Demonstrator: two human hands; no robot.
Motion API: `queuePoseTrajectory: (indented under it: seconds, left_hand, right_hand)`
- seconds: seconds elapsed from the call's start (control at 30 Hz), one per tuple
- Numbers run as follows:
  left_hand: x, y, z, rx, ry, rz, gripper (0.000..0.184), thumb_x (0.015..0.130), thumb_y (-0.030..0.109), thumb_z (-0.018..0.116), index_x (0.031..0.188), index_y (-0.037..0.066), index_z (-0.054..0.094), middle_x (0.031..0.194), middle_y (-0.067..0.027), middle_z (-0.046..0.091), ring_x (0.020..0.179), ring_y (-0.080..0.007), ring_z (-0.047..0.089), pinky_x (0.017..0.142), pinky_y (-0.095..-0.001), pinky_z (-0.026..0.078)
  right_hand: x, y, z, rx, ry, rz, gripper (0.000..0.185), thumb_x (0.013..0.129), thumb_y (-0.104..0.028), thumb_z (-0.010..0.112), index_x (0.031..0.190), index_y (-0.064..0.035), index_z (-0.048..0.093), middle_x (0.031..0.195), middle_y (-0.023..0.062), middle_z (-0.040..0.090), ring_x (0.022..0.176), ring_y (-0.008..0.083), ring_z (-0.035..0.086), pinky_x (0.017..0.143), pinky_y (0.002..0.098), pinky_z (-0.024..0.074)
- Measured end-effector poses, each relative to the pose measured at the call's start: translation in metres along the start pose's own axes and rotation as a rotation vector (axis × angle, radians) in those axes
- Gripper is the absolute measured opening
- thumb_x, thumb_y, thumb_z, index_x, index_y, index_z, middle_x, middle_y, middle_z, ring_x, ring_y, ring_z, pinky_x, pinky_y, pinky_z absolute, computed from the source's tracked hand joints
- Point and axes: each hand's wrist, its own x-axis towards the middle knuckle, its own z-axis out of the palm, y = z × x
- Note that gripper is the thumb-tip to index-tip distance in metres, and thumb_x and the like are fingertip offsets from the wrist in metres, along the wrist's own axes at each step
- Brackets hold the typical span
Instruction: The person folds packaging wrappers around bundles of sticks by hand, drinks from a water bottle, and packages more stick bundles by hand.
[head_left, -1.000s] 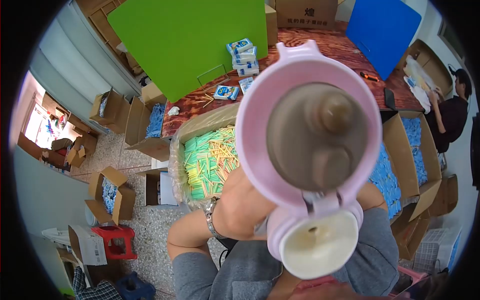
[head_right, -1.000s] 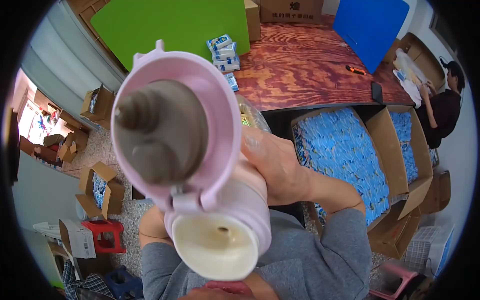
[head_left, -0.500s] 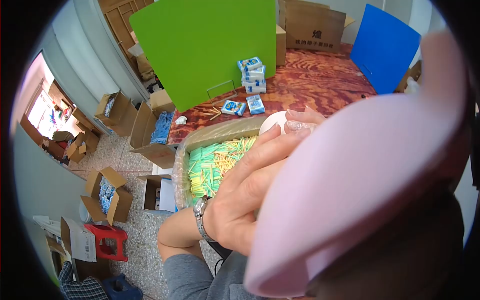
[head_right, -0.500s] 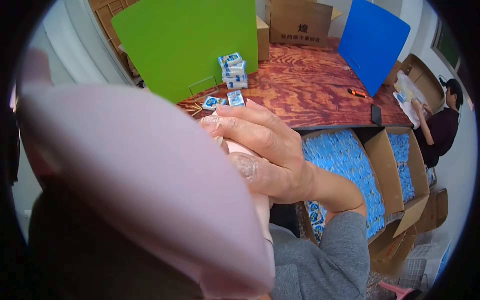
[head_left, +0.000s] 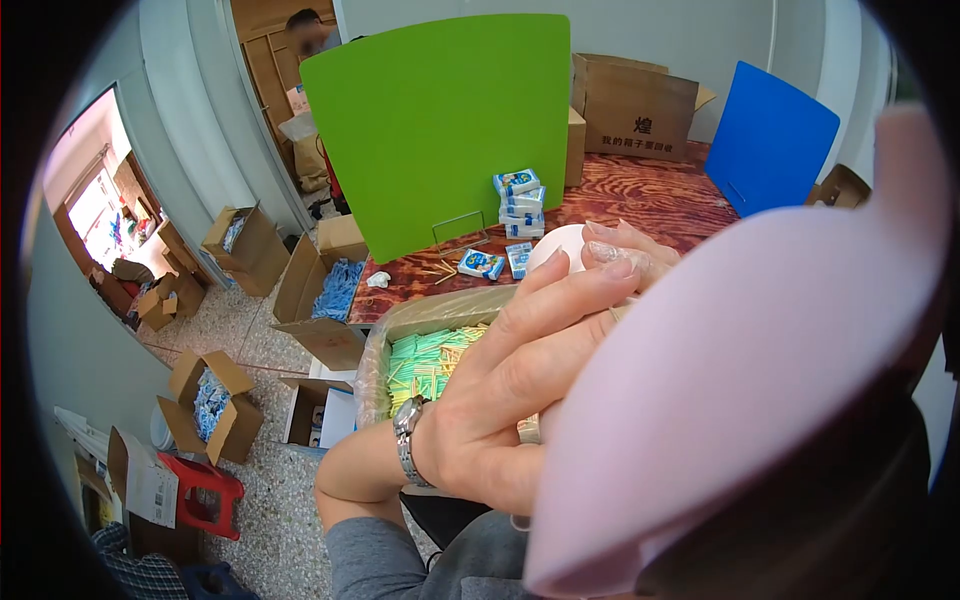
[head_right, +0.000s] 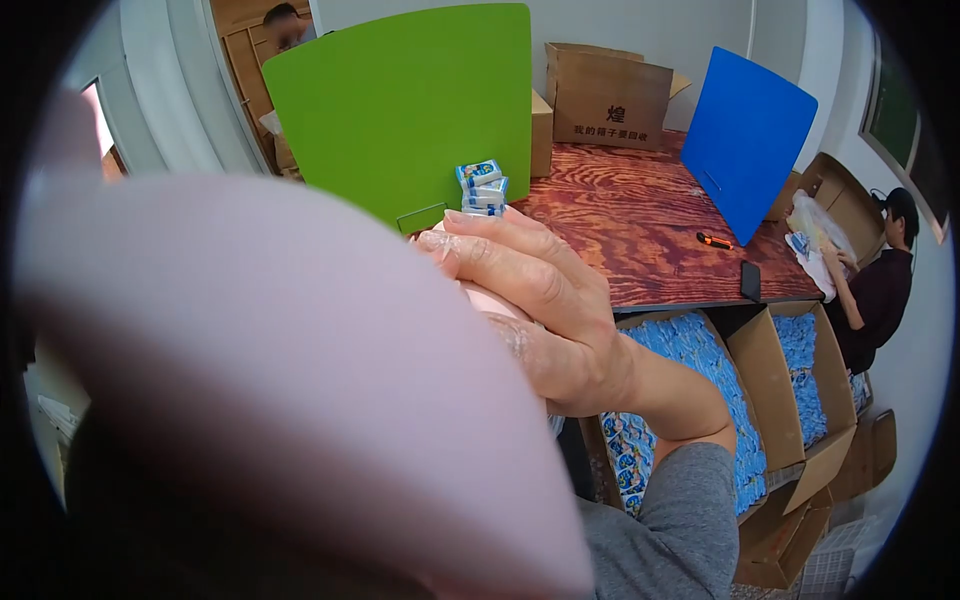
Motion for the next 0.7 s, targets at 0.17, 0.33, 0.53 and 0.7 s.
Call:
queuePoseTrajectory:
  seconds: [0.17,0.33,0.53,0.7]
  left_hand:
    - [-0.007,0.004,0.009,0.006,0.054,-0.036,0.034,0.074,0.021,0.07,0.106,0.013,0.062,0.126,-0.0284,0.055,0.119,-0.0504,0.052,0.103,-0.0643,0.032]
    - [-0.013,0.021,-0.007,-0.076,-0.051,-0.223,0.037,0.069,0.016,0.07,0.105,0.007,0.064,0.129,-0.027,0.054,0.124,-0.0494,0.047,0.106,-0.0635,0.027]
    - [-0.023,0.012,0.002,-0.13,-0.024,-0.189,0.032,0.074,0.01,0.07,0.105,0.003,0.064,0.127,-0.0269,0.055,0.123,-0.053,0.046,0.104,-0.0628,0.03]
    - [-0.032,0.012,0.009,-0.158,-0.007,-0.182,0.036,0.074,0.01,0.072,0.108,0.002,0.064,0.128,-0.0267,0.054,0.124,-0.0534,0.044,0.103,-0.0624,0.032]
  right_hand:
    - [-0.007,-0.002,0.007,0.011,0.051,0.003,0.034,0.081,-0.015,0.07,0.111,-0.0031,0.058,0.118,0.0244,0.06,0.105,0.0402,0.063,0.089,0.0521,0.0509]
    - [-0.042,-0.021,-0.011,0.037,-0.178,0.191,0.042,0.075,-0.015,0.073,0.111,0.0027,0.061,0.116,0.0243,0.061,0.105,0.0437,0.061,0.09,0.0529,0.0491]
    - [-0.06,-0.046,-0.007,0.096,-0.102,0.343,0.048,0.068,-0.016,0.078,0.106,0.0082,0.06,0.112,0.0268,0.061,0.103,0.0483,0.06,0.09,0.0554,0.0479]
    - [-0.065,-0.057,0.001,0.016,-0.037,0.413,0.047,0.071,-0.016,0.076,0.106,0.0104,0.058,0.11,0.0289,0.061,0.103,0.0474,0.061,0.092,0.0579,0.0464]
